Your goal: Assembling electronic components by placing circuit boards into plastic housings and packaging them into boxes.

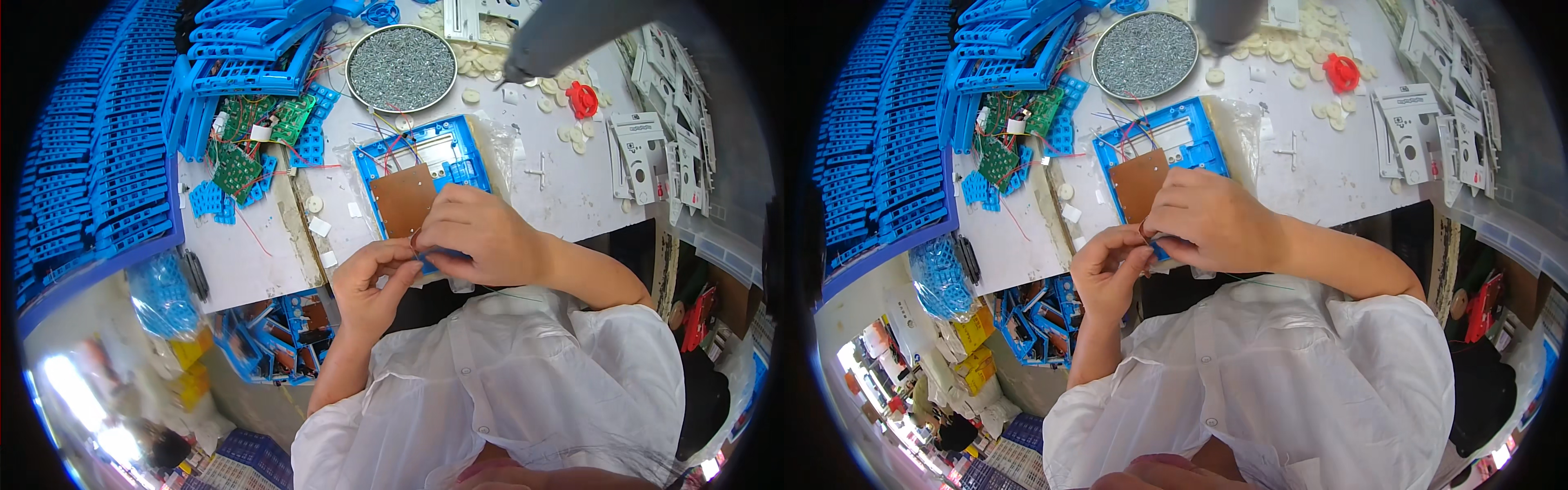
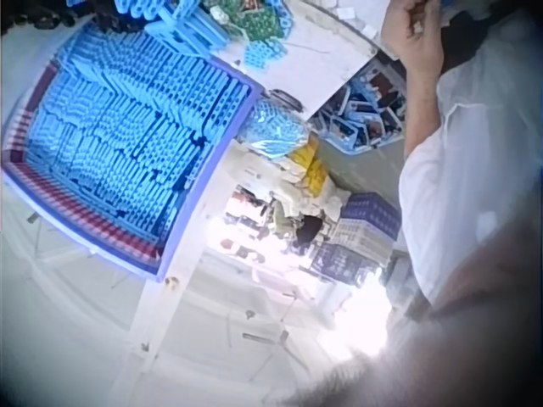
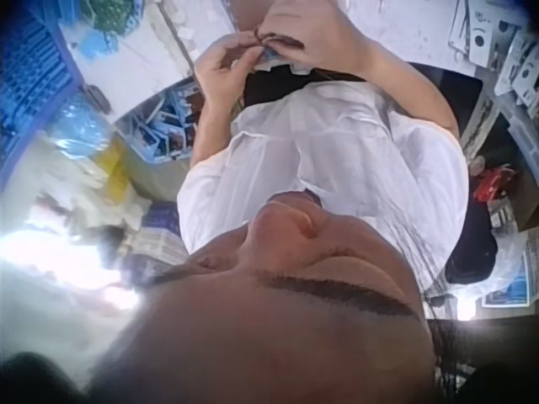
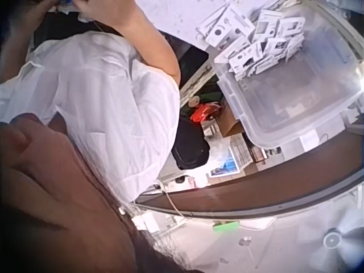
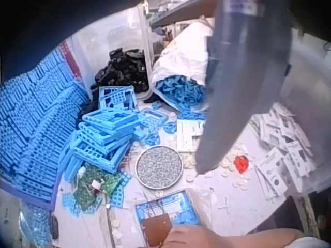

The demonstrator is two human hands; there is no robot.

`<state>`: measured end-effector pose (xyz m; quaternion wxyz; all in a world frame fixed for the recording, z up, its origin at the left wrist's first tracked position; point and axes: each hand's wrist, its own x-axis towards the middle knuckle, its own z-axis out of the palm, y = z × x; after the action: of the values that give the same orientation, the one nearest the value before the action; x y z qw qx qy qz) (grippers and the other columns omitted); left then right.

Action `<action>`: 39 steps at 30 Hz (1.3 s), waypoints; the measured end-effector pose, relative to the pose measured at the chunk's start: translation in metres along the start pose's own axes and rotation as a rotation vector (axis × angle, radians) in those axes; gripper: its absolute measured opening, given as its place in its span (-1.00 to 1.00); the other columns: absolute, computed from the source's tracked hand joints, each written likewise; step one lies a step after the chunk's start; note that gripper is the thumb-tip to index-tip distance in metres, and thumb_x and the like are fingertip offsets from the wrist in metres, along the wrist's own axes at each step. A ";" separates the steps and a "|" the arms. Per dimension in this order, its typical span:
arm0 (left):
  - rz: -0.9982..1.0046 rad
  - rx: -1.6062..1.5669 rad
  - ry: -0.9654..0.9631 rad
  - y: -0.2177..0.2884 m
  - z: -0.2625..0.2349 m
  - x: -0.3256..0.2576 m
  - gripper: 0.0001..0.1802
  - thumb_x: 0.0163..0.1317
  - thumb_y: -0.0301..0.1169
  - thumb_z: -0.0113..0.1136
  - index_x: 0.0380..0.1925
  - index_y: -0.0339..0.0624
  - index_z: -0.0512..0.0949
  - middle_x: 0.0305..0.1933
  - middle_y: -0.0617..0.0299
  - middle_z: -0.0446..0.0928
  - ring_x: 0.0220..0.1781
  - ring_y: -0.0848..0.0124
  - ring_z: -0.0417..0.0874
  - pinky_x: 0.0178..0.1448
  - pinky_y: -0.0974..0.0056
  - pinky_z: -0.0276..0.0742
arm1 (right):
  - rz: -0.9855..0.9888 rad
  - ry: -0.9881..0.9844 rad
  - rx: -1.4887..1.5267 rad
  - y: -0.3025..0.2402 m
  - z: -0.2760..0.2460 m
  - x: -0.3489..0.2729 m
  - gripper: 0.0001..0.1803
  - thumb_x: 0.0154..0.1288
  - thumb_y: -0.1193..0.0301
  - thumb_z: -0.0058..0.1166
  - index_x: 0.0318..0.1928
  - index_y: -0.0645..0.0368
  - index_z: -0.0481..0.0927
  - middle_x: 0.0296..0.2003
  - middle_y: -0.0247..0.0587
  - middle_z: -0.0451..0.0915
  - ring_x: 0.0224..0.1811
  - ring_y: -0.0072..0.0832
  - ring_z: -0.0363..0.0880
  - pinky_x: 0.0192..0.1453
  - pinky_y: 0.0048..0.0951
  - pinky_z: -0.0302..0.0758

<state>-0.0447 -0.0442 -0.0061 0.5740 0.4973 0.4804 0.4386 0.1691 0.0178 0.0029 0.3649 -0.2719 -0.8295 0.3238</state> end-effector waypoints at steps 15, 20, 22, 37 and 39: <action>0.197 0.200 -0.006 -0.002 0.000 0.009 -0.87 0.23 -0.71 0.30 -0.23 -0.37 0.65 -0.10 0.03 0.67 -0.31 0.47 0.68 -0.28 0.43 0.61 | 0.061 -0.034 -0.010 0.001 -0.001 0.000 -0.74 0.00 0.39 0.42 -0.28 0.10 0.63 -0.32 -0.31 0.61 -0.14 -0.27 0.56 -0.05 -0.30 0.54; 0.245 0.299 -0.054 0.007 0.002 0.013 -0.87 0.22 -0.74 0.23 -0.24 -0.42 0.65 -0.10 0.03 0.64 -0.20 0.46 0.65 -0.18 0.41 0.59 | 0.055 0.002 -0.018 0.002 -0.001 -0.002 -0.78 0.02 0.45 0.38 -0.31 0.11 0.61 -0.37 -0.30 0.59 -0.20 -0.27 0.56 -0.13 -0.31 0.55; 0.255 0.305 -0.064 0.008 0.002 0.014 -0.87 0.22 -0.73 0.25 -0.24 -0.41 0.65 -0.09 0.04 0.63 -0.23 0.47 0.65 -0.21 0.43 0.59 | 0.047 0.013 -0.027 0.002 -0.001 -0.003 -0.80 0.02 0.48 0.36 -0.32 0.11 0.61 -0.39 -0.30 0.59 -0.22 -0.27 0.56 -0.16 -0.31 0.56; 0.119 0.518 -0.463 0.043 -0.014 0.051 -0.84 0.16 -0.59 0.38 -0.25 -0.28 0.62 -0.18 0.19 0.66 -0.38 0.45 0.72 -0.38 0.36 0.61 | -0.005 -0.039 0.028 0.004 -0.008 -0.008 -0.78 -0.01 0.56 0.41 -0.32 0.13 0.63 -0.28 -0.30 0.66 -0.19 -0.24 0.60 -0.14 -0.32 0.58; 0.087 0.475 -0.454 0.047 -0.015 0.053 -0.84 0.19 -0.61 0.34 -0.21 -0.29 0.63 -0.15 0.17 0.68 -0.37 0.44 0.74 -0.35 0.35 0.65 | -0.003 -0.050 0.018 0.004 -0.009 -0.009 -0.77 -0.01 0.55 0.42 -0.31 0.13 0.64 -0.26 -0.30 0.67 -0.18 -0.24 0.60 -0.16 -0.32 0.59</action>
<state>-0.0521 0.0158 0.0339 0.5151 0.7223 0.4075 0.2165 0.1821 0.0174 0.0005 0.3468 -0.2592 -0.8358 0.3376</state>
